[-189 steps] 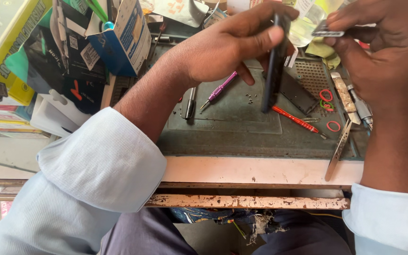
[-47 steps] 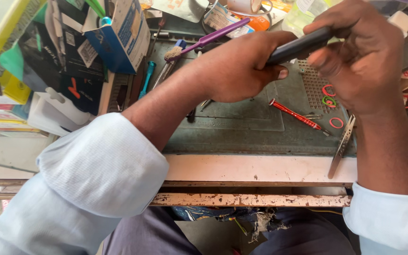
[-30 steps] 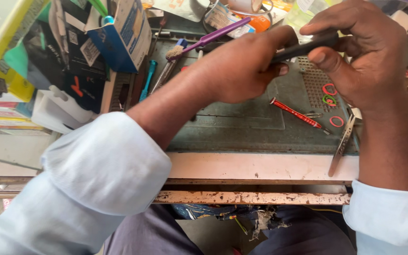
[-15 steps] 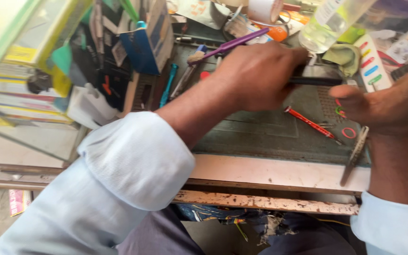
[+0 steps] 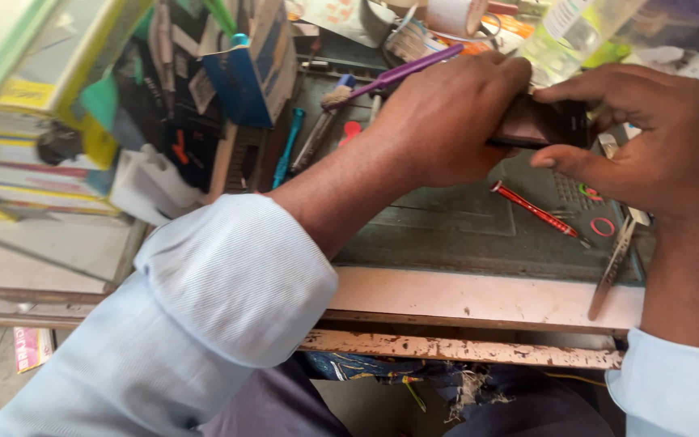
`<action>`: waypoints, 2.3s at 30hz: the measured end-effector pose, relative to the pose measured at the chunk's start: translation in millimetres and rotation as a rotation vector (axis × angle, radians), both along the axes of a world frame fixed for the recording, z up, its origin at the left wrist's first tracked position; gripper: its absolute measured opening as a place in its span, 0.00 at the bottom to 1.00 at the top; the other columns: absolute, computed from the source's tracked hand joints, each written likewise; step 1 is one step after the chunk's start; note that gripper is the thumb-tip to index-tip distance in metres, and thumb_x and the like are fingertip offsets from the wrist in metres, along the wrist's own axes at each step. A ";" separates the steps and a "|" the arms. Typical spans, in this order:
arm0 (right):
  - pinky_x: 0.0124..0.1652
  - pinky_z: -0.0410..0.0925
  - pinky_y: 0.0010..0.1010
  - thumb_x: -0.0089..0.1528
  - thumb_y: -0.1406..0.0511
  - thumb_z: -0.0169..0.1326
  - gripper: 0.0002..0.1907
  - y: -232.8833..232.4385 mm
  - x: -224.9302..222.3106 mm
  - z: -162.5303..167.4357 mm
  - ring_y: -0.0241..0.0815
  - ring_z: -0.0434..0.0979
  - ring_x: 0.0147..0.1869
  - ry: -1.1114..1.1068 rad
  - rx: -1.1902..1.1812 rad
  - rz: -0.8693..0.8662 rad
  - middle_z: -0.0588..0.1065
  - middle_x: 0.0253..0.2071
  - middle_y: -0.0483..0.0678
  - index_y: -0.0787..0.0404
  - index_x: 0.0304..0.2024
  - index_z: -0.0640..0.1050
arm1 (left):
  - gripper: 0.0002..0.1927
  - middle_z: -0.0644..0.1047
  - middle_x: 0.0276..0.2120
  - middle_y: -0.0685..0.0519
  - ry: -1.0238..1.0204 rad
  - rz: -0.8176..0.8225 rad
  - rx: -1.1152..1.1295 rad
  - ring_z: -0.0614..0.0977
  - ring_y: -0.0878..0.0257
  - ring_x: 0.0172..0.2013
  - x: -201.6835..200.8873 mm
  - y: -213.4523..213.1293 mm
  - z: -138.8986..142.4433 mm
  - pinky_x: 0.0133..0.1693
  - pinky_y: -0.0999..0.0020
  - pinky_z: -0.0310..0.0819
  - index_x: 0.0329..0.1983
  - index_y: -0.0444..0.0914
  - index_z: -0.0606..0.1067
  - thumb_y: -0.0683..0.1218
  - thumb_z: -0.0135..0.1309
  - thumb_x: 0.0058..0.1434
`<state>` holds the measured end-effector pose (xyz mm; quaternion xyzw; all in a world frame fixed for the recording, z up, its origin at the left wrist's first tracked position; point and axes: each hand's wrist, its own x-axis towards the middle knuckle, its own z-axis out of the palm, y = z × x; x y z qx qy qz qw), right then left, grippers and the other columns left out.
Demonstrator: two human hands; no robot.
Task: The person unscrews and removes several small screws from a mobile phone using a screwdriver, detaches the back cover, and handles internal components including the battery and circuit board.
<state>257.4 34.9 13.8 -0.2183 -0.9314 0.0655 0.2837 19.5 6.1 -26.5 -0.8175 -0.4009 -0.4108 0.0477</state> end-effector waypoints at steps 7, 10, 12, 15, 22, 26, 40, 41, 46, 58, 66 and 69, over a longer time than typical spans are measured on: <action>0.42 0.71 0.26 0.46 0.59 0.73 0.37 -7.9 -7.6 8.0 0.37 0.78 0.46 0.036 -0.086 0.024 0.79 0.46 0.50 0.61 0.57 0.79 | 0.22 0.81 0.37 0.47 0.220 0.184 -0.349 0.83 0.47 0.42 3.7 -13.2 17.3 0.41 0.49 0.77 0.45 0.43 0.77 0.54 0.66 0.48; 0.43 0.71 0.27 0.45 0.61 0.74 0.36 -7.6 -8.0 11.1 0.38 0.78 0.46 0.003 -0.041 0.056 0.79 0.46 0.50 0.62 0.56 0.80 | 0.23 0.81 0.37 0.48 0.166 0.173 -0.284 0.83 0.46 0.41 5.4 -19.3 19.9 0.39 0.49 0.76 0.45 0.43 0.77 0.53 0.66 0.46; 0.42 0.70 0.29 0.45 0.63 0.75 0.35 -8.0 -2.8 11.7 0.41 0.77 0.45 -0.014 -0.040 0.005 0.78 0.45 0.51 0.64 0.55 0.81 | 0.24 0.82 0.36 0.48 0.069 0.155 -0.225 0.83 0.45 0.40 8.9 -22.5 18.1 0.38 0.47 0.75 0.47 0.43 0.76 0.54 0.66 0.48; 0.47 0.75 0.25 0.56 0.60 0.70 0.28 -6.6 10.0 11.0 0.37 0.78 0.50 0.232 -0.255 0.067 0.75 0.48 0.47 0.63 0.57 0.78 | 0.28 0.81 0.35 0.45 -0.042 -0.051 -0.078 0.82 0.43 0.38 5.6 -16.5 17.7 0.34 0.46 0.73 0.46 0.37 0.74 0.59 0.68 0.53; 0.42 0.78 0.26 0.71 0.60 0.67 0.23 13.0 29.7 -7.8 0.40 0.83 0.49 0.606 -0.448 0.096 0.78 0.50 0.51 0.67 0.60 0.74 | 0.11 0.79 0.29 0.47 -0.084 -0.077 -0.045 0.82 0.45 0.34 -8.4 -5.2 14.2 0.34 0.47 0.71 0.46 0.40 0.76 0.51 0.59 0.69; 0.43 0.75 0.28 0.73 0.59 0.66 0.21 27.1 44.2 -25.2 0.41 0.81 0.46 0.659 -0.405 0.146 0.77 0.47 0.50 0.67 0.58 0.73 | 0.11 0.79 0.26 0.49 -0.087 -0.014 -0.030 0.82 0.46 0.32 -5.2 -8.5 16.8 0.33 0.47 0.70 0.44 0.42 0.79 0.53 0.60 0.67; 0.54 0.69 0.46 0.76 0.75 0.46 0.10 63.7 47.5 -36.0 0.56 0.76 0.56 0.185 0.259 -0.419 0.75 0.53 0.57 0.64 0.55 0.77 | 0.10 0.82 0.27 0.53 0.014 -0.023 -0.166 0.84 0.53 0.31 -5.9 -9.5 17.0 0.33 0.53 0.75 0.36 0.45 0.83 0.54 0.65 0.59; 0.51 0.68 0.46 0.76 0.74 0.48 0.10 62.6 42.7 -36.3 0.56 0.75 0.54 0.179 0.202 -0.475 0.74 0.53 0.58 0.62 0.55 0.79 | 0.09 0.83 0.28 0.54 0.021 -0.023 -0.196 0.84 0.53 0.31 -5.5 -9.6 16.6 0.34 0.53 0.75 0.36 0.45 0.83 0.54 0.65 0.58; 0.54 0.68 0.45 0.74 0.75 0.50 0.12 62.1 33.5 -32.2 0.56 0.73 0.56 0.143 0.130 -0.562 0.72 0.54 0.56 0.59 0.56 0.80 | 0.08 0.83 0.29 0.55 0.075 -0.005 -0.275 0.84 0.54 0.32 -4.5 -10.9 17.4 0.34 0.53 0.76 0.35 0.46 0.83 0.54 0.64 0.58; 0.53 0.70 0.47 0.66 0.83 0.52 0.19 78.4 47.2 -44.3 0.59 0.77 0.57 0.133 0.312 -0.484 0.75 0.54 0.58 0.62 0.55 0.80 | 0.09 0.82 0.31 0.53 0.113 -0.014 -0.274 0.83 0.50 0.35 -6.5 -9.1 13.1 0.34 0.50 0.75 0.35 0.46 0.83 0.54 0.63 0.59; 0.44 0.70 0.38 0.73 0.73 0.53 0.02 89.2 102.0 -41.6 0.47 0.81 0.45 0.823 0.022 -0.587 0.79 0.43 0.52 0.68 0.48 0.76 | 0.08 0.83 0.28 0.51 0.101 -0.007 -0.301 0.83 0.50 0.32 -13.5 -5.6 19.2 0.34 0.51 0.74 0.36 0.44 0.83 0.52 0.62 0.61; 0.44 0.71 0.37 0.73 0.70 0.56 0.05 69.2 150.7 -43.7 0.46 0.81 0.45 0.918 -0.122 -0.575 0.79 0.42 0.52 0.67 0.48 0.76 | 0.09 0.82 0.27 0.51 0.127 0.017 -0.370 0.83 0.50 0.30 -11.1 -6.2 20.8 0.33 0.52 0.74 0.37 0.44 0.83 0.52 0.61 0.61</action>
